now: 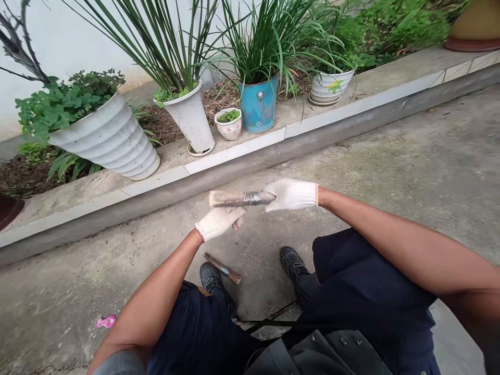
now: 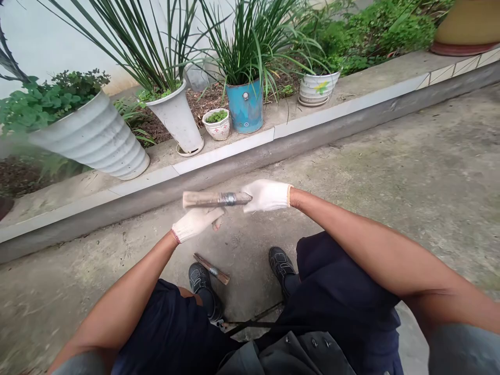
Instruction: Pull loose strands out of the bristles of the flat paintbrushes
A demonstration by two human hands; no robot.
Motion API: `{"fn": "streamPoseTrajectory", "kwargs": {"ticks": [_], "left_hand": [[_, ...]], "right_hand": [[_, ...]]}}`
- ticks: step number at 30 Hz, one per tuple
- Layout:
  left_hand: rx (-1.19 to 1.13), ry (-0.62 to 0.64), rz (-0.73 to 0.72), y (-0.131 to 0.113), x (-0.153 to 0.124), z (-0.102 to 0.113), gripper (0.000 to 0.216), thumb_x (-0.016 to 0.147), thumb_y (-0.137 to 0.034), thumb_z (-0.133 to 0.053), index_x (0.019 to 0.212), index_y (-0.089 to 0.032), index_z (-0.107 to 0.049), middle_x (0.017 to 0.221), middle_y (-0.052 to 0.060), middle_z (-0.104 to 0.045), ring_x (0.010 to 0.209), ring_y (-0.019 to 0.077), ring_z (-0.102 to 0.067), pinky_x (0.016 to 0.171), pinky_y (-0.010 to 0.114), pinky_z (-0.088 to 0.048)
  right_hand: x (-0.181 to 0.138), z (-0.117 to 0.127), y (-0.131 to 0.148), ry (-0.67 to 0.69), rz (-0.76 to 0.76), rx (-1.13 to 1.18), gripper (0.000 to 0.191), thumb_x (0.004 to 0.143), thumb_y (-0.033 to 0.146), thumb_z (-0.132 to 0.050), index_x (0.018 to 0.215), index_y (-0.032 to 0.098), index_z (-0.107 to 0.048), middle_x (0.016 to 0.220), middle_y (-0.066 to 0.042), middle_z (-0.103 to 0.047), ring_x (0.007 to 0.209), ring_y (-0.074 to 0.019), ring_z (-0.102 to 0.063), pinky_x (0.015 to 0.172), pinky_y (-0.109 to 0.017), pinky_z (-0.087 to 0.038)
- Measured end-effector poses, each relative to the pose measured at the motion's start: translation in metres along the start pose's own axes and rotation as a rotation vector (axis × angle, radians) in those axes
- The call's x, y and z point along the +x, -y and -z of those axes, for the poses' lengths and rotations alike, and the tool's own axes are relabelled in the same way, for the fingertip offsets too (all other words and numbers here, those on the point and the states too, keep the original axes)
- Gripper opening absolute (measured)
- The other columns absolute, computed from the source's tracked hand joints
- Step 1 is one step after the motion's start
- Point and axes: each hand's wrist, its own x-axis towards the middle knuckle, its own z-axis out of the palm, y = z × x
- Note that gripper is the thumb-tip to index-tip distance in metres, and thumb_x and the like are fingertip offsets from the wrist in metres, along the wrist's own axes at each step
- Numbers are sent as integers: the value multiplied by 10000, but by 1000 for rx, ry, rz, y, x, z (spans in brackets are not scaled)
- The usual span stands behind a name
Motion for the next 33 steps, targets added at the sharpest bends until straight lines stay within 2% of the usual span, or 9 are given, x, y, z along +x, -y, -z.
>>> {"fn": "streamPoseTrajectory", "kwargs": {"ticks": [2,8,13,16,21,24,28,30,33], "left_hand": [[-19,26,5,-6,1,-4,485,1039,-510,-411,794,-185,-675,745,39,-722,687,172,-689,716,272,-530],[53,77,2,-12,2,-10,379,1022,-438,-435,1150,-199,-701,760,-12,-715,708,173,-698,730,263,-507],[121,136,38,-10,-1,-15,380,997,-382,-429,1202,-212,-700,745,-22,-698,629,165,-652,658,264,-473],[197,106,27,-11,0,-16,370,995,-362,-430,1175,-225,-723,718,-19,-685,651,178,-642,680,273,-459],[440,-48,-9,-10,2,-7,377,1035,-397,-411,986,-211,-735,835,40,-709,773,214,-649,740,287,-436],[466,-75,-64,-5,2,-1,350,1032,-381,-433,1015,-210,-739,928,42,-721,835,212,-655,790,277,-439],[280,-75,-69,3,5,1,347,1034,-407,-451,1055,-217,-740,965,19,-732,816,182,-659,812,267,-464],[154,-47,-37,5,7,-3,329,1013,-425,-498,1023,-193,-730,926,35,-732,783,178,-661,767,267,-483],[46,-8,59,4,11,-11,390,1024,-472,-471,945,-167,-701,788,43,-708,673,166,-646,674,264,-492]], "right_hand": [[6,1,-3,-88,-95,-20,368,850,559,-637,928,200,-652,837,-23,-690,734,-165,-595,624,-255,-340],[10,0,-10,-141,-309,-83,533,911,691,-531,1120,230,-698,1054,-107,-744,897,-248,-675,704,-293,-407],[15,0,-5,-107,-381,-177,363,949,500,-555,1150,243,-714,1034,-121,-753,906,-279,-693,759,-356,-465],[21,-1,1,-95,-405,-260,306,923,358,-616,1157,198,-731,1023,-172,-749,957,-321,-697,815,-413,-481],[25,-11,6,-15,-299,-424,205,861,246,-697,995,108,-767,999,-218,-733,1063,-373,-673,911,-468,-442],[21,-20,3,100,-108,-408,127,815,226,-716,907,151,-759,925,-155,-733,981,-306,-673,885,-408,-425],[10,-21,-1,229,59,-243,133,829,328,-694,886,213,-732,800,-54,-703,769,-194,-620,721,-301,-381],[6,-16,-2,195,77,-163,234,859,431,-672,928,214,-723,790,-30,-694,723,-166,-588,670,-280,-352],[7,-9,-3,35,11,-124,401,900,564,-622,999,187,-716,835,-46,-702,736,-170,-592,660,-279,-350]]}}
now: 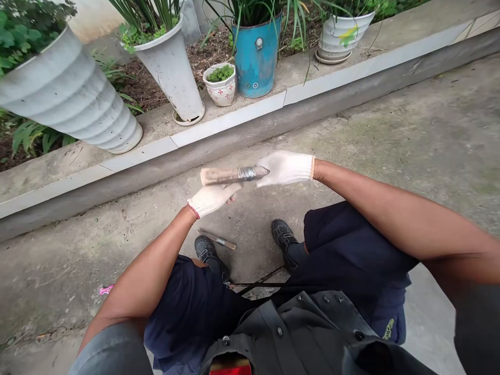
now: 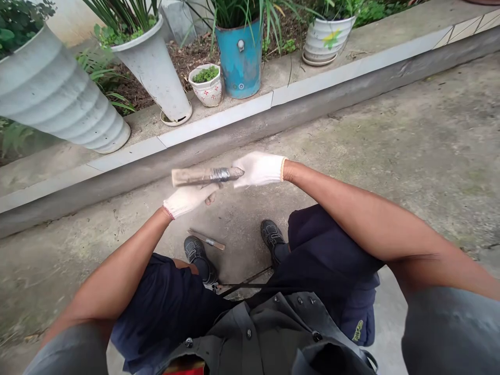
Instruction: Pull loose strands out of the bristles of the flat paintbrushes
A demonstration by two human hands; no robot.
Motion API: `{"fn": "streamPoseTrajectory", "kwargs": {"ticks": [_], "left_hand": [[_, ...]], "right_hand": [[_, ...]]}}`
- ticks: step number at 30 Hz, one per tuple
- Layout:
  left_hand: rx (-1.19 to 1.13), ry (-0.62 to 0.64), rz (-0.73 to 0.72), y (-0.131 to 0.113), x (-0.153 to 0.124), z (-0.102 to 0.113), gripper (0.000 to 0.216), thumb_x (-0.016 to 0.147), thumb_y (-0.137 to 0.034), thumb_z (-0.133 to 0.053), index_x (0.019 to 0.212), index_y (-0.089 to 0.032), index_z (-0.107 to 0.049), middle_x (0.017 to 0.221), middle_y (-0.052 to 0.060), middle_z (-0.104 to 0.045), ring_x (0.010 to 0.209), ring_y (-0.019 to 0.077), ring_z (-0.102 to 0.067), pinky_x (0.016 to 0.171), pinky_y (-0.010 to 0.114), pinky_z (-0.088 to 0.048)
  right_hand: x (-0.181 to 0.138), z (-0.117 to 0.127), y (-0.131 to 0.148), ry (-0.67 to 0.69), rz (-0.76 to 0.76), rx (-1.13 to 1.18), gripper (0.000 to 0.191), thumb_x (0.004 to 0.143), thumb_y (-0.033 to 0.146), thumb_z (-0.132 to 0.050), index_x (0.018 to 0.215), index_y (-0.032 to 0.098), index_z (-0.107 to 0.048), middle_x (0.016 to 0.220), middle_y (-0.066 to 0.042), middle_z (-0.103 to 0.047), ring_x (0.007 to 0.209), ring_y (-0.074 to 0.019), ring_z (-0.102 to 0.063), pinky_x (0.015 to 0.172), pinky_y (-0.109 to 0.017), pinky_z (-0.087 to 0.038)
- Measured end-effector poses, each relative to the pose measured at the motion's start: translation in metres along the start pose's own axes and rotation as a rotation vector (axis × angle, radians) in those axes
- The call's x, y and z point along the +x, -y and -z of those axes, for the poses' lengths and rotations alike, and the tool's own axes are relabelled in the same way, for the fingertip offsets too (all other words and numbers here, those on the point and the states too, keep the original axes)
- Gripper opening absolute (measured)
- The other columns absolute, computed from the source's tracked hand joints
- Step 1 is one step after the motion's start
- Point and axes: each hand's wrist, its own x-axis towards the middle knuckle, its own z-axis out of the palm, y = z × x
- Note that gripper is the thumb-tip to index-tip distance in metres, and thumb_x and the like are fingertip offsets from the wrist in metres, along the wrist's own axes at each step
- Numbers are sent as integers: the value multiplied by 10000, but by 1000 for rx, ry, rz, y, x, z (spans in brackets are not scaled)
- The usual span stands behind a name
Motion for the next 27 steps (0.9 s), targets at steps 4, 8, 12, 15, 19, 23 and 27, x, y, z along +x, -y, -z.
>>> {"fn": "streamPoseTrajectory", "kwargs": {"ticks": [4,8,12,15,19,23,27], "left_hand": [[49,32,-26,-9,1,-8,398,1044,-470,-420,1032,-181,-693,787,14,-712,662,159,-660,654,256,-490],[141,68,37,-19,-3,-9,365,1039,-457,-425,1034,-198,-682,708,-14,-684,596,161,-639,598,260,-449],[278,59,-2,-22,-5,-7,369,1052,-431,-398,989,-207,-684,705,-15,-681,619,168,-633,637,272,-432],[435,-2,-88,-15,-4,-1,373,1051,-380,-391,958,-195,-701,770,16,-694,713,189,-644,698,283,-431],[488,-41,-123,-3,-1,9,376,1049,-376,-397,946,-199,-712,790,18,-693,750,191,-640,730,279,-432],[326,-33,-109,4,3,10,386,1037,-424,-444,847,-196,-691,807,10,-705,777,182,-651,733,262,-461],[44,-41,-4,1,4,3,374,1034,-439,-460,877,-172,-670,784,39,-717,673,155,-661,664,249,-494]], "right_hand": [[9,4,-4,-158,-210,-65,393,947,535,-564,1054,191,-720,909,-94,-725,778,-214,-635,674,-301,-380],[14,6,-8,-185,-376,-174,324,967,376,-555,1120,154,-734,945,-159,-747,868,-268,-675,725,-337,-432],[11,9,-1,-69,-384,-311,311,900,233,-636,1157,94,-743,1006,-212,-754,975,-328,-698,808,-389,-473],[7,7,8,109,-312,-396,278,843,143,-657,1096,107,-768,1034,-208,-753,977,-337,-707,838,-411,-480],[-2,-3,8,262,-48,-303,193,832,168,-664,994,139,-765,908,-139,-738,860,-246,-677,787,-339,-425],[-8,-6,-1,228,116,-73,152,839,322,-662,926,212,-722,785,-19,-686,687,-156,-574,654,-280,-348],[-7,5,-3,43,21,58,280,839,473,-667,894,198,-676,743,-9,-638,672,-151,-529,634,-278,-326]]}}
